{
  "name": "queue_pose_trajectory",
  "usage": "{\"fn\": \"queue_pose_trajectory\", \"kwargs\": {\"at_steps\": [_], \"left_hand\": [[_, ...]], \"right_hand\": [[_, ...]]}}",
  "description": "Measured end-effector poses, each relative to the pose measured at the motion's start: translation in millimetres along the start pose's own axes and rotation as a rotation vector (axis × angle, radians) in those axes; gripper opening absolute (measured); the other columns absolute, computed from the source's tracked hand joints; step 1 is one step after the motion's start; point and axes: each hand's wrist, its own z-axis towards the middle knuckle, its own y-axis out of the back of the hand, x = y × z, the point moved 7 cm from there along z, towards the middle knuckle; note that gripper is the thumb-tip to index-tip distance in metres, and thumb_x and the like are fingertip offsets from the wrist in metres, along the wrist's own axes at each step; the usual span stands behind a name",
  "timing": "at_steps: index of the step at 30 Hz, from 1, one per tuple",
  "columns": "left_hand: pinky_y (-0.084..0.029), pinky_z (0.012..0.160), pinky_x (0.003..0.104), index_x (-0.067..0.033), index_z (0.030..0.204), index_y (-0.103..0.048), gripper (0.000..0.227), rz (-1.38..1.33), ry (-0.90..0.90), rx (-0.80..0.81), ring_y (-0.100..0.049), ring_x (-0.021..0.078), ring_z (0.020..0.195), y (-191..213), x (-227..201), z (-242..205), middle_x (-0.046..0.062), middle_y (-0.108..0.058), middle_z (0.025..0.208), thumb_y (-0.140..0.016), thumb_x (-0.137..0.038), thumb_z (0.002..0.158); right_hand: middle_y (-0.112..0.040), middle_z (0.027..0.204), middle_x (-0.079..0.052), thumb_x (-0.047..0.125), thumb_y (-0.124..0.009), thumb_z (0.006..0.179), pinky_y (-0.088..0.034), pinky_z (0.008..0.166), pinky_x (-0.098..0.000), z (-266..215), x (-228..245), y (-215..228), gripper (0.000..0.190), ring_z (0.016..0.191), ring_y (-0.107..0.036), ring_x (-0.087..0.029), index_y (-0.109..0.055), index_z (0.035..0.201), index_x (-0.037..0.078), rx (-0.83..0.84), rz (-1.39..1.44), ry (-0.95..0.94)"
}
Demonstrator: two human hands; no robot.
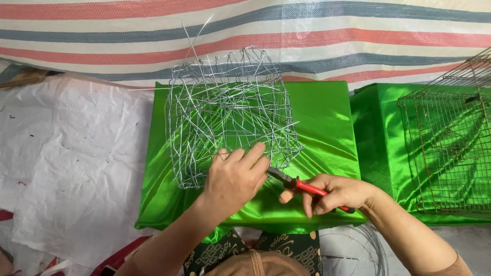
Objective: The person uses pliers to cut and bend thin metal wires on a wire mesh cage frame. They repeatedly trim protruding wire ends and bend the remaining tips inward to secure the mesh to the frame. The work is performed on a green-covered surface with another wire cage visible nearby.
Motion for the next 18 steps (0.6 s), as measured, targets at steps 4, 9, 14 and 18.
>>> {"fn": "queue_pose_trajectory", "kwargs": {"at_steps": [4,9,14,18], "left_hand": [[-0.043,0.061,0.038,-0.0181,0.084,-0.06,0.012,0.005,0.01,-0.004,-0.057,0.0224,0.065,-3,0,-2,-0.001,-0.064,0.114,-0.065,-0.027,0.091],[-0.042,0.059,0.038,-0.0188,0.083,-0.061,0.011,-0.001,-0.004,-0.005,-0.057,0.0222,0.064,-1,0,1,-0.001,-0.065,0.113,-0.067,-0.026,0.088],[-0.043,0.06,0.037,-0.0201,0.083,-0.06,0.01,0.036,-0.016,-0.008,-0.057,0.0218,0.065,-3,0,-4,-0.002,-0.065,0.113,-0.068,-0.026,0.088],[-0.044,0.059,0.038,-0.02,0.084,-0.059,0.01,0.053,-0.034,-0.018,-0.057,0.0221,0.065,2,2,-1,-0.002,-0.064,0.114,-0.065,-0.026,0.089]], "right_hand": [[-0.054,0.068,-0.005,0.011,-0.075,0.068,-0.033,0.052,-0.0346,16,58,-24,0.021,0.059,-0.043,-0.013,-0.081,0.079,-0.006,-0.004,-0.001,0.002],[-0.048,0.066,-0.002,0.016,-0.076,0.069,-0.03,0.05,-0.0339,20,75,-29,0.019,0.057,-0.038,-0.011,-0.082,0.073,-0.001,-0.006,-0.079,-0.031],[-0.051,0.072,-0.005,0.019,-0.075,0.072,-0.032,0.055,-0.0365,23,60,-29,0.02,0.063,-0.041,-0.015,-0.081,0.075,0.0,-0.013,-0.063,-0.026],[-0.057,0.101,-0.016,0.032,-0.071,0.083,-0.039,0.075,-0.0474,16,59,-33,0.035,0.087,-0.05,-0.028,-0.081,0.093,0.001,-0.021,-0.071,0.078]]}}
